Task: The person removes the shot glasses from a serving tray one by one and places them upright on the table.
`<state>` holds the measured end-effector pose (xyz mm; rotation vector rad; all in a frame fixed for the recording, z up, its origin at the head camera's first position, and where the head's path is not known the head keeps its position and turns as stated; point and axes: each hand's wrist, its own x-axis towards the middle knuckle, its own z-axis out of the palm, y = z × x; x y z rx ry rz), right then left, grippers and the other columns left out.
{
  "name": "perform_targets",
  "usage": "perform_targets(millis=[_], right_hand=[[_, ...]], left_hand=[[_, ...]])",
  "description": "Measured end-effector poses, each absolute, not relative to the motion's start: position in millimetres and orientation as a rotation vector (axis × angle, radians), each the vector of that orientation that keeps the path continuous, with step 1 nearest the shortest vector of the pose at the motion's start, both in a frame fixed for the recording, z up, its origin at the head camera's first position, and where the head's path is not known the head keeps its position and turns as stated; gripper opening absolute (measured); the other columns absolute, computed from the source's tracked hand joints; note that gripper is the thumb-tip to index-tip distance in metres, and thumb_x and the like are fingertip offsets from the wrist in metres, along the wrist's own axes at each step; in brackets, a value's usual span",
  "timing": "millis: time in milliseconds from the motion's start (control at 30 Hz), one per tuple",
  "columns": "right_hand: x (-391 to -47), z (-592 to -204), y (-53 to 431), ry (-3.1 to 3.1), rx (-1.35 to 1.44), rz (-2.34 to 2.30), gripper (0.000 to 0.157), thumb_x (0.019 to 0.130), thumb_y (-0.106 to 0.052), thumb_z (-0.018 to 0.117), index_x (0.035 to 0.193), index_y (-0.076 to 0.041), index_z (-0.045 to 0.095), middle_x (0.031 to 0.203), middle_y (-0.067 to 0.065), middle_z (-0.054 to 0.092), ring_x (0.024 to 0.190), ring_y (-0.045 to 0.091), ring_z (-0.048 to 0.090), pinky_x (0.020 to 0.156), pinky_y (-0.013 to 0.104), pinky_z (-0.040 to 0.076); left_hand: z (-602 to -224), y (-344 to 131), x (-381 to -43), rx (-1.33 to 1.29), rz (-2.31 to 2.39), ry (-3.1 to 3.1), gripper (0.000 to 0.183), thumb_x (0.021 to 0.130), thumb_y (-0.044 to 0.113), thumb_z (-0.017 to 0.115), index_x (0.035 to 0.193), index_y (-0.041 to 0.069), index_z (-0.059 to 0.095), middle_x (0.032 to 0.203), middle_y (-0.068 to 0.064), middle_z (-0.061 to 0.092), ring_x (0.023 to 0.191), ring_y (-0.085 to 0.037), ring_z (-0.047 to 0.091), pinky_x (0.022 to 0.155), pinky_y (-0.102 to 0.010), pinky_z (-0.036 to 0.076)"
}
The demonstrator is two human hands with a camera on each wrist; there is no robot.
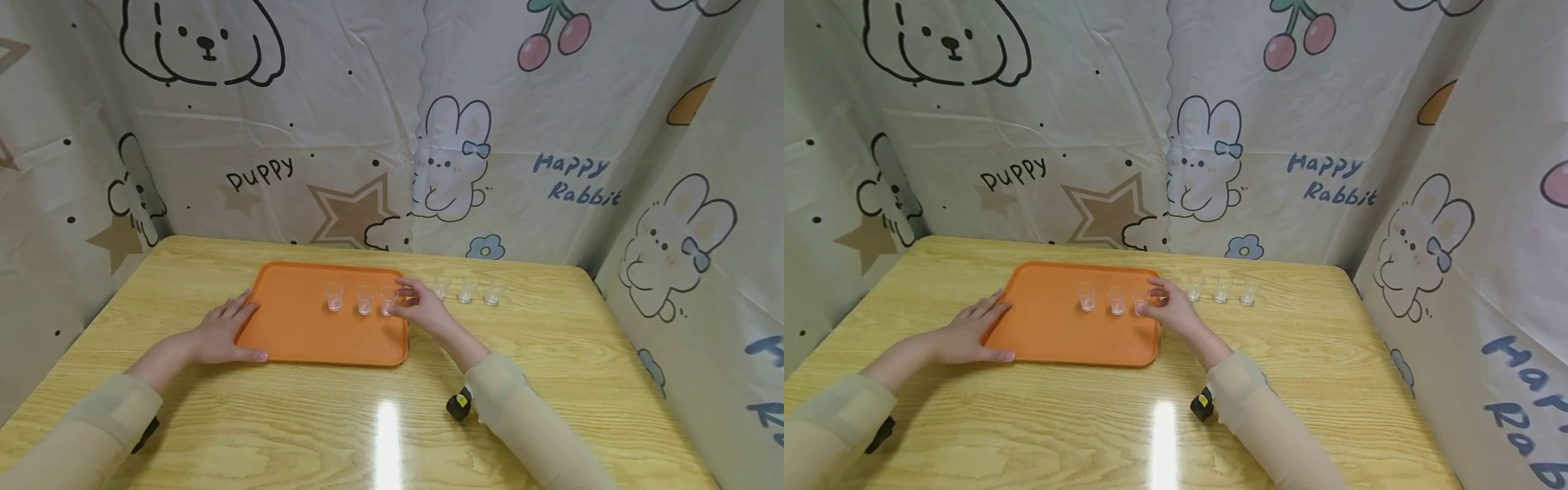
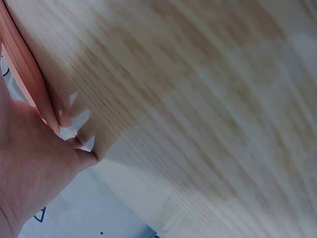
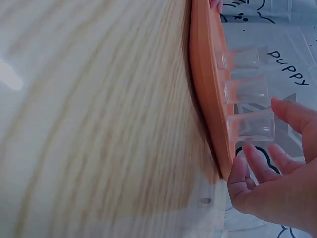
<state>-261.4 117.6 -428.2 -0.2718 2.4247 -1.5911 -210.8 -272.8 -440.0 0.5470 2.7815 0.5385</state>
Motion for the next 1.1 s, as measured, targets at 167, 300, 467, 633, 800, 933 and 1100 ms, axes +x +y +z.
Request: perform_targets(millis=[167,300,467,633,800,933,1100], right_hand=[[-268,-432,115,2.437,-0.318,-1.554,0.055,0.084,-0.013,0.072,0.134,-0.006,0.051,0.119,0.013,0.059,0.106,0.026,0.057,0.089,0.037,0.049],[-271,-434,113,2.45,-0.358,-1.546,0.046,0.085,-0.01,0.071,0.128,-0.005,0.055,0.114,0.014,0.061,0.099,0.024,0.058,0.085,0.033,0.05],[-272,-433,111,2.479,-0.351,-1.533,0.038,0.086,-0.007,0.068,0.123,-0.006,0.059,0.111,0.014,0.063,0.096,0.023,0.059,0.081,0.03,0.05],[-271,-428,113,2.496,-0.333,-1.53,0.036,0.087,-0.008,0.068,0.122,-0.005,0.06,0.111,0.014,0.063,0.097,0.023,0.06,0.08,0.03,0.052],[-268,-420,118,2.483,-0.331,-1.532,0.038,0.086,-0.011,0.07,0.122,-0.006,0.06,0.112,0.013,0.064,0.097,0.025,0.06,0.081,0.03,0.052],[-264,-414,124,2.476,-0.368,-1.515,0.038,0.086,-0.013,0.07,0.122,-0.006,0.06,0.111,0.013,0.064,0.095,0.023,0.06,0.079,0.029,0.051],[-260,-402,134,2.457,-0.4,-1.503,0.036,0.086,-0.014,0.07,0.12,-0.008,0.06,0.112,0.011,0.064,0.094,0.022,0.06,0.078,0.028,0.05]], left_hand=[[-441,-273,-211,0.542,0.528,2.783,0.113,0.074,0.066,0.066,0.148,-0.003,0.018,0.157,-0.022,-0.003,0.136,-0.055,0.004,0.103,-0.07,0.009],[-441,-274,-211,0.539,0.528,2.782,0.113,0.074,0.066,0.066,0.148,-0.003,0.018,0.157,-0.022,-0.003,0.136,-0.054,0.005,0.103,-0.07,0.009],[-440,-273,-211,0.544,0.542,2.778,0.112,0.074,0.066,0.066,0.148,-0.003,0.018,0.156,-0.023,-0.003,0.136,-0.054,0.004,0.104,-0.069,0.008],[-440,-273,-211,0.548,0.544,2.778,0.112,0.074,0.065,0.066,0.148,-0.003,0.018,0.156,-0.023,-0.003,0.136,-0.055,0.004,0.104,-0.069,0.008],[-441,-273,-212,0.549,0.539,2.778,0.113,0.074,0.065,0.066,0.148,-0.004,0.017,0.156,-0.022,-0.003,0.136,-0.055,0.004,0.104,-0.07,0.008],[-440,-273,-211,0.544,0.54,2.779,0.113,0.074,0.065,0.066,0.148,-0.004,0.017,0.156,-0.022,-0.002,0.136,-0.055,0.005,0.104,-0.069,0.009],[-439,-273,-210,0.545,0.547,2.78,0.112,0.074,0.064,0.067,0.148,-0.004,0.018,0.156,-0.023,-0.002,0.136,-0.056,0.005,0.104,-0.069,0.008]])
